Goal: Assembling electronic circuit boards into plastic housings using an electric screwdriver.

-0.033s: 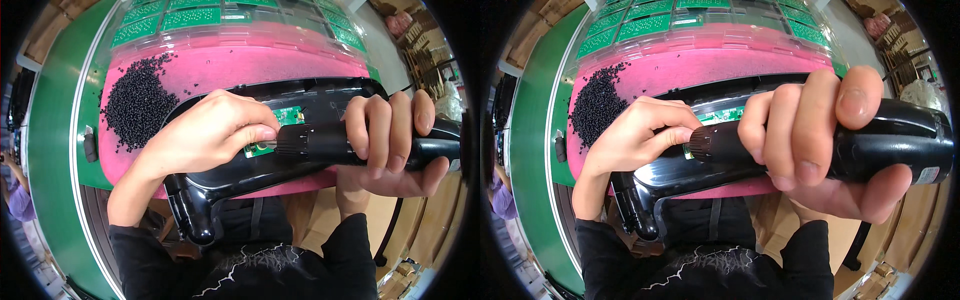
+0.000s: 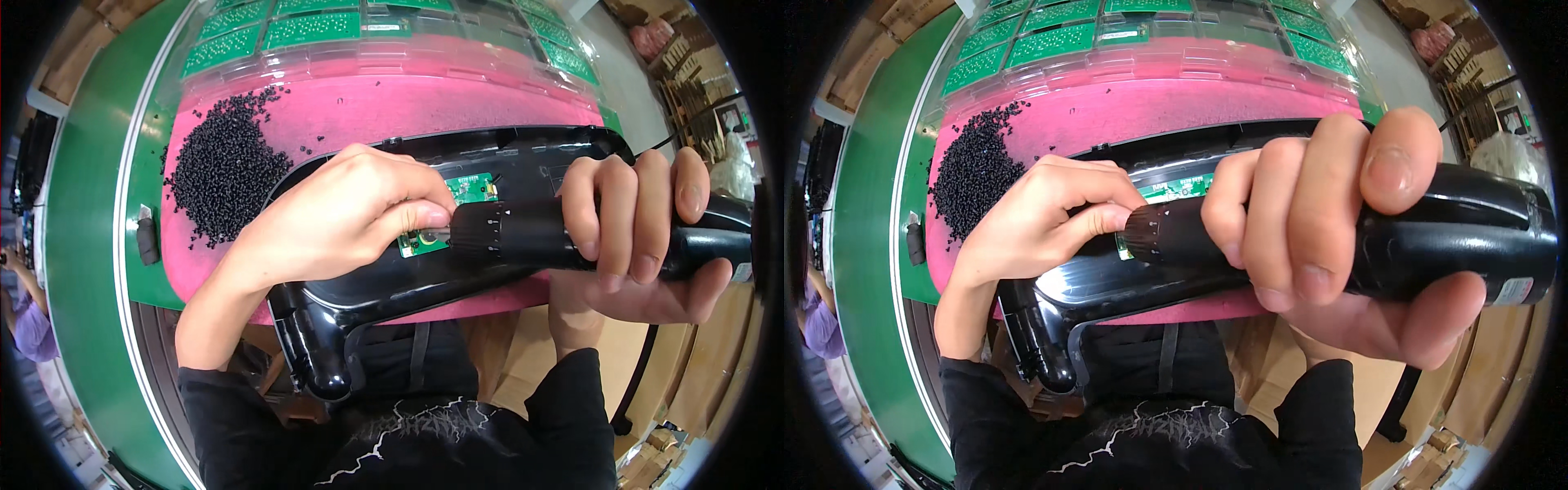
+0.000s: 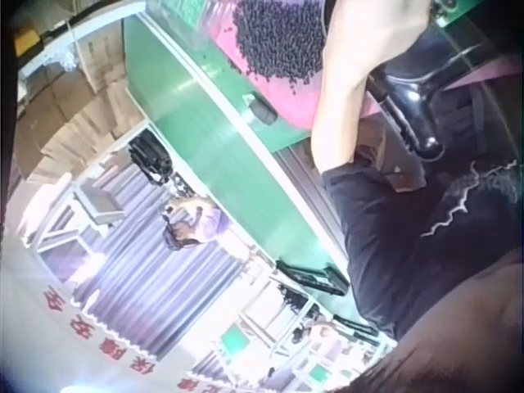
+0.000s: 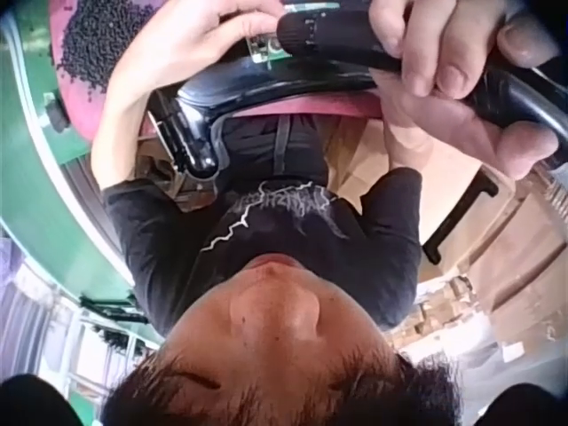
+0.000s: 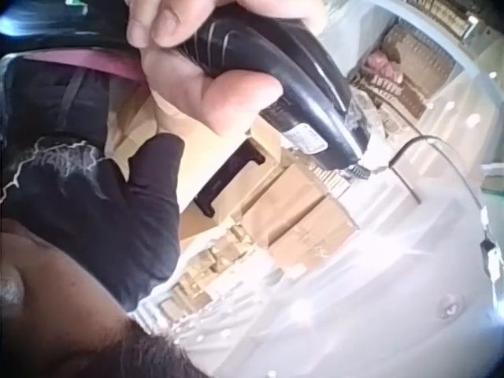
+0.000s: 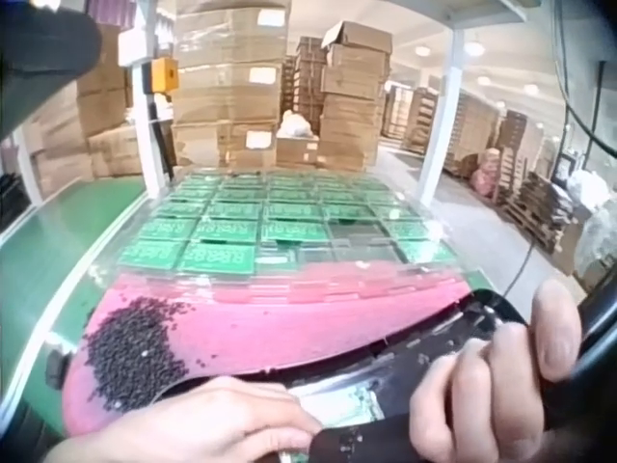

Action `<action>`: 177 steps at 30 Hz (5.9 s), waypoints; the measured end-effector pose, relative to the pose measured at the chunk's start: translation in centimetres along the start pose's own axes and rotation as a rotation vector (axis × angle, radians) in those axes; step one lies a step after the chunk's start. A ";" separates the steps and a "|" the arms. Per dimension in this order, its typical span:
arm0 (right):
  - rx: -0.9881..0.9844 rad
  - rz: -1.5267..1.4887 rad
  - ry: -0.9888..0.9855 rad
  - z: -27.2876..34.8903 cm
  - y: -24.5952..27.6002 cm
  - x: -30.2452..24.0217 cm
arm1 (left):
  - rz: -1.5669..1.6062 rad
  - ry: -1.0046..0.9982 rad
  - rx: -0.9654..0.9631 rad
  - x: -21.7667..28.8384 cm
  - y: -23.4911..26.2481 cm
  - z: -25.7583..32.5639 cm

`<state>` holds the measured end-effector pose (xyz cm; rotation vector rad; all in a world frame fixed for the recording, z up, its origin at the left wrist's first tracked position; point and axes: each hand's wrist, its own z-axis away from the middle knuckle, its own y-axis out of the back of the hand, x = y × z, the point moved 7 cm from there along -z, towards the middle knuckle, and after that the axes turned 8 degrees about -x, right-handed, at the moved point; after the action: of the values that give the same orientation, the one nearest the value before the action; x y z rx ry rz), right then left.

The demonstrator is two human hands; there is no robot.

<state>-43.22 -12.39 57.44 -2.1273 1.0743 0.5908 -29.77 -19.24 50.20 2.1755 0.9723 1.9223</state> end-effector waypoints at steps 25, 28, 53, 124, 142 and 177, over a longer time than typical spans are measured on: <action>-0.123 0.567 -0.244 -1.9 -1.9 6.9 | -0.356 0.098 0.483 -0.1 3.5 2.4; -0.091 0.402 -0.322 -1.8 -1.6 7.2 | -0.309 0.147 0.402 -0.3 3.2 2.1; 0.054 0.124 0.054 -0.8 -0.1 0.1 | -0.343 -0.033 0.135 0.6 1.0 1.1; 0.466 1.450 0.115 2.8 3.9 -7.8 | -0.681 0.234 0.037 2.3 1.0 0.6; 1.287 1.325 -1.932 53.5 20.4 -22.9 | -0.613 0.100 1.333 3.6 6.3 23.8; 1.285 1.385 -2.011 63.3 18.3 -24.4 | -0.341 -0.416 1.019 -3.7 19.0 7.7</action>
<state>-77.77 38.88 24.14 0.8374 0.7891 1.3891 -15.15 -33.61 54.07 2.3828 2.3420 0.7878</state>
